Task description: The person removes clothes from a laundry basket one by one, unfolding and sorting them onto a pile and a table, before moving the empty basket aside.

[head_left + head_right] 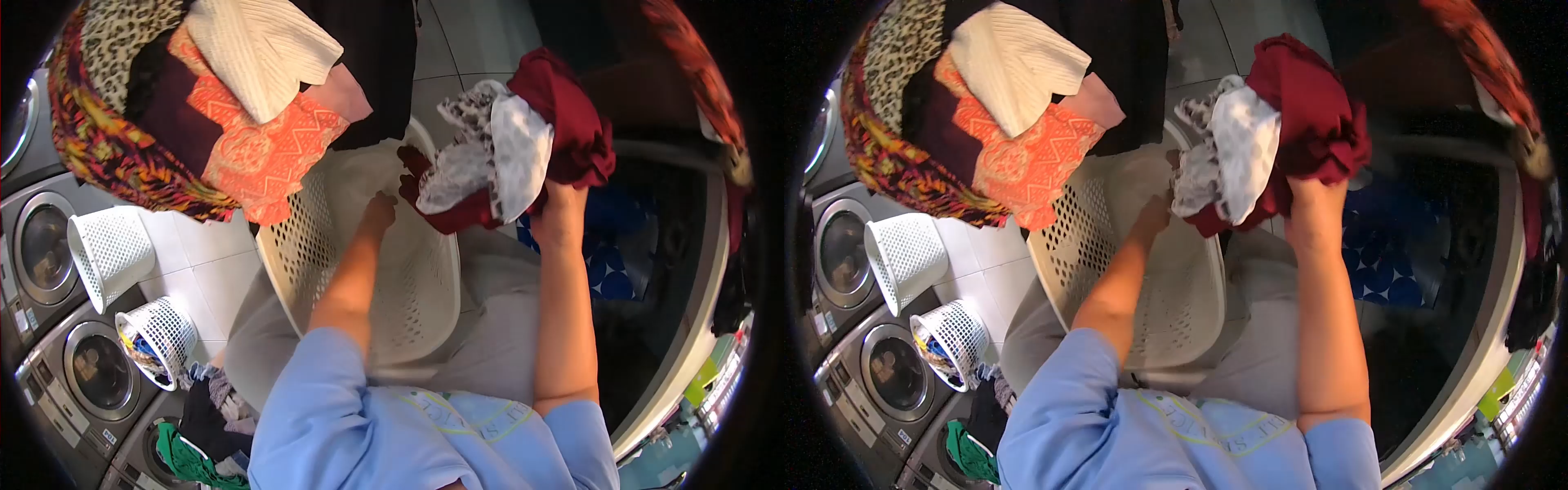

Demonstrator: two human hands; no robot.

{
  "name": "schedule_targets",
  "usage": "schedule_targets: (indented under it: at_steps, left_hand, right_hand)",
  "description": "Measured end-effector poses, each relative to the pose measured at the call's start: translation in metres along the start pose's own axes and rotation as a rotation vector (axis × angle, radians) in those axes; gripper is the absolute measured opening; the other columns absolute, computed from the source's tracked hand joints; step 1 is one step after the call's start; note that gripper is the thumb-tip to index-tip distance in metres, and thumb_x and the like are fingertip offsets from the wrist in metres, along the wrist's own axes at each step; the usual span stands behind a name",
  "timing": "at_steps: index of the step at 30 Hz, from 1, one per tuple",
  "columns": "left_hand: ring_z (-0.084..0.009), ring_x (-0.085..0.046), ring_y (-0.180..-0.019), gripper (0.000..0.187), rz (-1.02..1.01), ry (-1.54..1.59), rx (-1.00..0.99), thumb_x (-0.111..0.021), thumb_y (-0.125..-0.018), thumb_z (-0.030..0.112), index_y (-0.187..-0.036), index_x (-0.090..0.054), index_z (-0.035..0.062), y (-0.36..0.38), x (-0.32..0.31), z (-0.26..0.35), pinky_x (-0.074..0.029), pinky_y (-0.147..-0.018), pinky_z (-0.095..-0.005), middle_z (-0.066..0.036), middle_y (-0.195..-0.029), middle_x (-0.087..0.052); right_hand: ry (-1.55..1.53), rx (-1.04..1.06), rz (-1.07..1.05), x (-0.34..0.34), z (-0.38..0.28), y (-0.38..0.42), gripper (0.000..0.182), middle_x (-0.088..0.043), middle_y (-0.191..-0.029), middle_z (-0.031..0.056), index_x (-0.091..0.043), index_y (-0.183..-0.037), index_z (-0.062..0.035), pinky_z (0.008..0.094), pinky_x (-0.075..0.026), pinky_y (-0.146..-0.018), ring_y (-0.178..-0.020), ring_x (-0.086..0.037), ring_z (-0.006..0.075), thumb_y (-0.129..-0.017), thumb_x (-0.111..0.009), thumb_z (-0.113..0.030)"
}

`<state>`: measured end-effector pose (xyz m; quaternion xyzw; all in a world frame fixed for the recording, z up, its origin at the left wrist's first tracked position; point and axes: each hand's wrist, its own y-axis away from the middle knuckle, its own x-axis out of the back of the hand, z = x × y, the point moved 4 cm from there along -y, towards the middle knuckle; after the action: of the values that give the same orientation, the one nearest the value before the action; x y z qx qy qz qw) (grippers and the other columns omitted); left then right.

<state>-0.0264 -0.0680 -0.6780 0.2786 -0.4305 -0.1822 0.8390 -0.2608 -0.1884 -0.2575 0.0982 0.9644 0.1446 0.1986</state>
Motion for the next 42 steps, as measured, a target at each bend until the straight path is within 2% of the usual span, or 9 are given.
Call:
schedule_targets:
  at_steps: [6,12,14,16,20,29,31,38,42]
  left_hand:
    - [-0.0359,-0.048,-0.116,0.029,0.279,-0.024,0.067,-0.051,-0.086,0.01,-0.113,-0.062,0.013,0.007,0.013,0.043,-0.046,-0.093,-0.0445,-0.018,-0.125,-0.047]
    - [-0.0322,-0.053,-0.112,0.027,0.256,-0.375,-0.35,-0.048,-0.088,0.011,-0.109,-0.06,-0.0006,0.017,-0.031,-0.021,-0.048,-0.09,-0.0401,-0.017,-0.115,-0.057]
    - [-0.0315,-0.058,-0.107,0.026,0.009,-0.262,0.075,-0.047,-0.089,0.011,-0.103,-0.064,-0.0022,0.027,-0.035,-0.038,-0.05,-0.088,-0.041,-0.017,-0.114,-0.061]
    - [-0.0322,-0.061,-0.105,0.024,-0.214,-0.297,0.076,-0.049,-0.089,0.011,-0.102,-0.067,0.001,0.007,-0.093,-0.072,-0.051,-0.086,-0.0417,-0.016,-0.114,-0.063]
    - [-0.0317,-0.063,-0.101,0.021,-0.396,-0.27,0.19,-0.058,-0.086,0.012,-0.104,-0.069,0.0072,0.081,0.018,0.017,-0.052,-0.084,-0.0406,-0.013,-0.11,-0.066]
    - [-0.0334,-0.062,-0.099,0.022,-0.185,-0.317,-0.125,-0.054,-0.077,0.001,-0.094,-0.068,0.0013,0.265,0.142,0.116,-0.052,-0.078,-0.0407,-0.017,-0.107,-0.064]
    - [-0.0355,-0.062,-0.093,0.017,0.223,-0.206,-0.411,-0.054,-0.075,0.001,-0.086,-0.067,0.0008,0.322,0.185,0.12,-0.051,-0.077,-0.0421,-0.016,-0.097,-0.063]
    - [-0.036,-0.059,-0.096,0.02,0.709,-0.099,0.055,-0.061,-0.083,0.017,-0.1,-0.066,0.0068,0.434,0.253,0.044,-0.049,-0.081,-0.0418,-0.016,-0.101,-0.061]
    - [-0.0371,-0.056,-0.109,0.073,0.666,0.025,0.34,-0.07,-0.079,0.035,-0.131,-0.04,-0.0047,0.406,0.208,0.008,-0.045,-0.092,-0.042,-0.027,-0.117,-0.055]
  right_hand:
    - [0.08,-0.032,0.042,0.004,0.008,0.002,0.059,-0.051,-0.127,0.0089,-0.039,-0.134,-0.0064,0.0413,-0.042,-0.098,-0.116,-0.051,0.0259,-0.08,-0.062,-0.003]
    - [0.155,-0.117,-0.003,-0.005,0.021,0.004,0.061,-0.052,-0.122,0.0073,-0.04,-0.133,-0.0064,0.0397,-0.044,-0.097,-0.113,-0.053,0.0239,-0.077,-0.064,-0.001]
    - [0.139,-0.135,-0.083,-0.019,0.026,0.005,0.061,-0.053,-0.12,0.0066,-0.04,-0.132,-0.0063,0.039,-0.045,-0.096,-0.111,-0.053,0.0231,-0.077,-0.064,-0.001]
    - [0.219,-0.092,-0.062,-0.038,0.023,0.007,0.061,-0.054,-0.117,0.0058,-0.041,-0.131,-0.0062,0.0368,-0.047,-0.092,-0.108,-0.055,0.0211,-0.076,-0.066,-0.002]
    - [0.255,-0.003,-0.148,-0.065,0.028,0.013,0.06,-0.054,-0.118,0.0059,-0.042,-0.13,-0.0059,0.0343,-0.049,-0.087,-0.106,-0.056,0.0191,-0.076,-0.07,-0.005]
    - [0.133,-0.082,-0.381,-0.074,0.016,0.029,0.06,-0.056,-0.116,0.0064,-0.044,-0.129,-0.0071,0.0385,-0.047,-0.089,-0.105,-0.056,0.0227,-0.075,-0.07,-0.01]
    - [0.069,-0.265,-0.441,-0.056,0.023,0.034,0.057,-0.056,-0.117,0.0071,-0.045,-0.128,-0.0075,0.0402,-0.048,-0.09,-0.104,-0.058,0.0251,-0.076,-0.066,-0.009]
    - [-0.186,-0.443,-0.447,0.017,0.012,0.091,0.047,-0.062,-0.111,0.0067,-0.055,-0.119,-0.0111,0.0432,-0.046,-0.092,-0.104,-0.058,0.0261,-0.075,-0.067,-0.021]
    - [-0.354,-0.307,-0.438,0.061,-0.009,0.15,0.043,-0.063,-0.113,0.0072,-0.058,-0.116,-0.0104,0.0423,-0.042,-0.098,-0.109,-0.056,0.0278,-0.075,-0.065,-0.023]
